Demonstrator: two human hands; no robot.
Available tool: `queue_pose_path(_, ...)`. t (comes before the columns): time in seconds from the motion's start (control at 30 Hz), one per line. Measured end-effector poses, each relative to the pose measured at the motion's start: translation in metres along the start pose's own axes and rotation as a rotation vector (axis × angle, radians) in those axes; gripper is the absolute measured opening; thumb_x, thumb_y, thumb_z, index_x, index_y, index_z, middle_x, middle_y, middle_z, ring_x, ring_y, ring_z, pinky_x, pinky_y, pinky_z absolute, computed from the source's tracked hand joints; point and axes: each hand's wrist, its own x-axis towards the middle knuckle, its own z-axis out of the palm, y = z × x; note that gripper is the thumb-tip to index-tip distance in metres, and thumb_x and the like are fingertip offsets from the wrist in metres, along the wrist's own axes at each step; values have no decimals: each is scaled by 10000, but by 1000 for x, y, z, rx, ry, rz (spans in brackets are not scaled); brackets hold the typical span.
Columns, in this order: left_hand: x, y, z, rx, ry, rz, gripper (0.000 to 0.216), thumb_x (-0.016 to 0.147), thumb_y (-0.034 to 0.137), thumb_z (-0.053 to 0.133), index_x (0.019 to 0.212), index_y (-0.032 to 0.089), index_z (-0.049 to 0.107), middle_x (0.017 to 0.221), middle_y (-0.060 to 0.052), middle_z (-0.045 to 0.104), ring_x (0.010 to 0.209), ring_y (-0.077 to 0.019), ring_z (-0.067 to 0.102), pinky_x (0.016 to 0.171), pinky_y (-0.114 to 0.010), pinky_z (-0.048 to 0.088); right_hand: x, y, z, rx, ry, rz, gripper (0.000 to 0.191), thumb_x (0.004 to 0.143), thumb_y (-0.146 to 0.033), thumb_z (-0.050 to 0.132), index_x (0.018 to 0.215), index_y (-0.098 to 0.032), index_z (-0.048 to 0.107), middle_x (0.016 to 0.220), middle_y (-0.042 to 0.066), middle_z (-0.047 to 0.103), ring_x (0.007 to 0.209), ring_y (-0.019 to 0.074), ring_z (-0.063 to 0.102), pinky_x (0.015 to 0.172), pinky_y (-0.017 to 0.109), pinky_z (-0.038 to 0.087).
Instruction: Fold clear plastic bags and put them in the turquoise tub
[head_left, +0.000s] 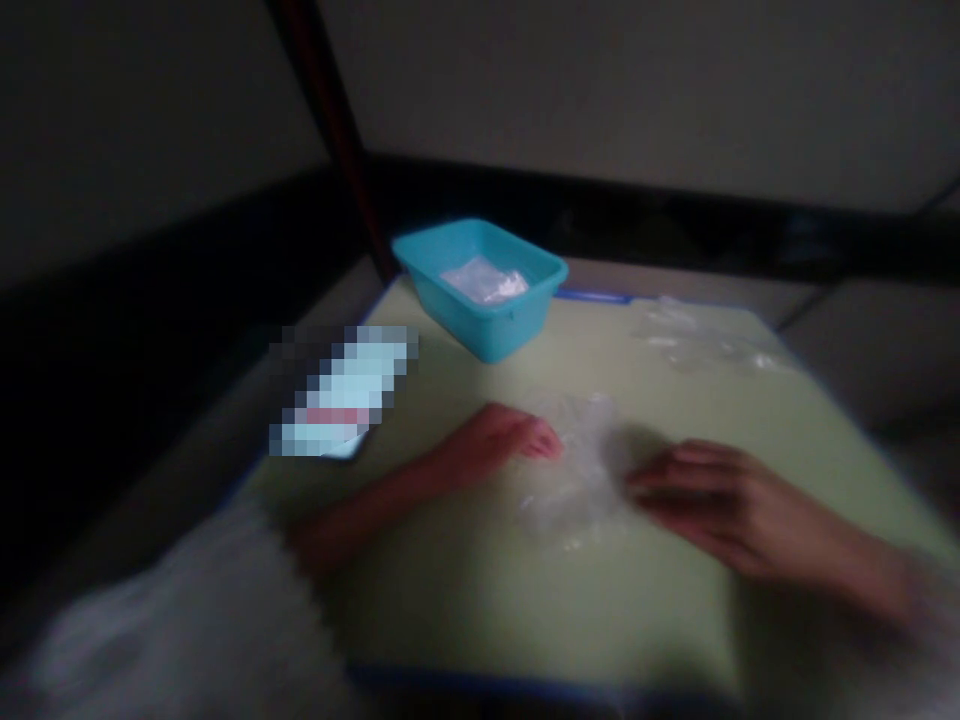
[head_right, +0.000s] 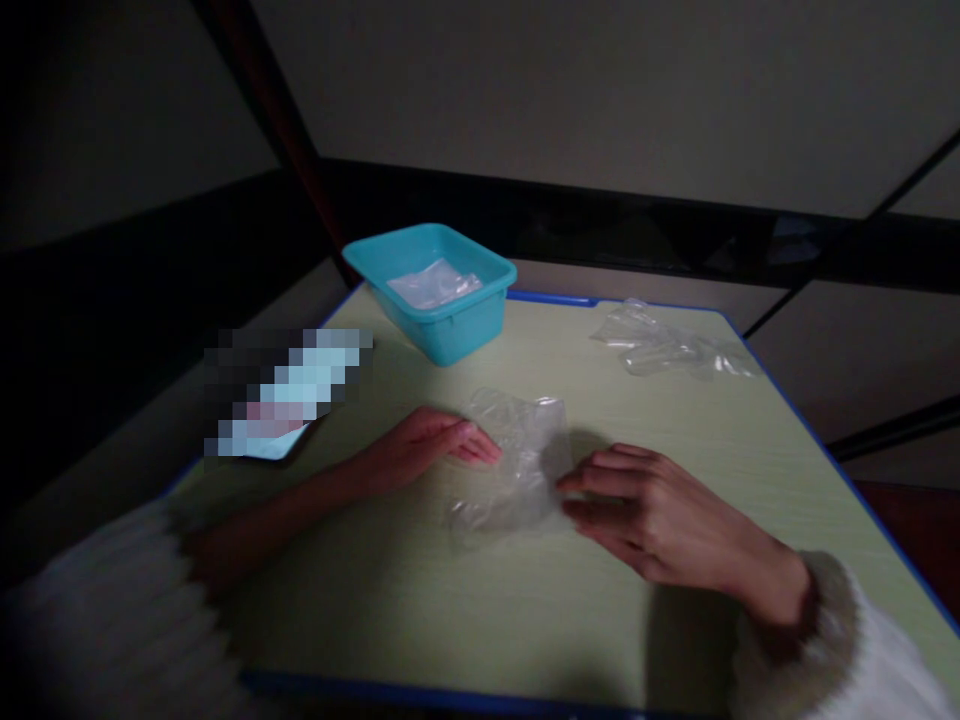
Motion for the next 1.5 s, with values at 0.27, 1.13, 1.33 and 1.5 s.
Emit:
queue_pose_path(0.27, 1, 3, 0, -25, 13, -28, 509, 836, 526, 484, 861, 65, 700, 902, -150, 723, 813, -199, 694, 747, -282, 534, 3, 10, 10, 6, -12, 5, 259, 933, -193, 438, 1109, -130, 617, 1181, 100, 655, 1079, 203, 609, 878, 357, 521)
queue_pose_path(1.13, 2, 13, -19, 248, 275, -164, 162, 792, 278, 463, 776, 139, 544, 768, -56, 672, 603, -154, 676, 328, -132, 323, 41, 28, 24, 834, 362, 939, 243, 810, -384, 524, 684, -185, 465, 542, -36, 462, 455, 80, 402, 401, 215, 261)
queue_pose_path(1.33, 3, 9, -20, 338, 362, -54, 272, 626, 186, 669, 857, 164, 528, 692, 16, 627, 594, -124, 636, 491, -178, 446, 43, 31, 28, 854, 412, 1030, 342, 672, -419, 644, 845, -188, 461, 537, -35, 546, 437, 96, 449, 394, 215, 287)
queue_pose_path(1.5, 2, 5, -15, 308, 329, -70, 414, 534, 123, 706, 886, 174, 494, 629, 70, 576, 572, -120, 614, 538, -202, 460, 41, 32, 30, 795, 416, 1041, 400, 622, -401, 646, 891, -204, 426, 526, -35, 578, 434, 128, 506, 395, 228, 338)
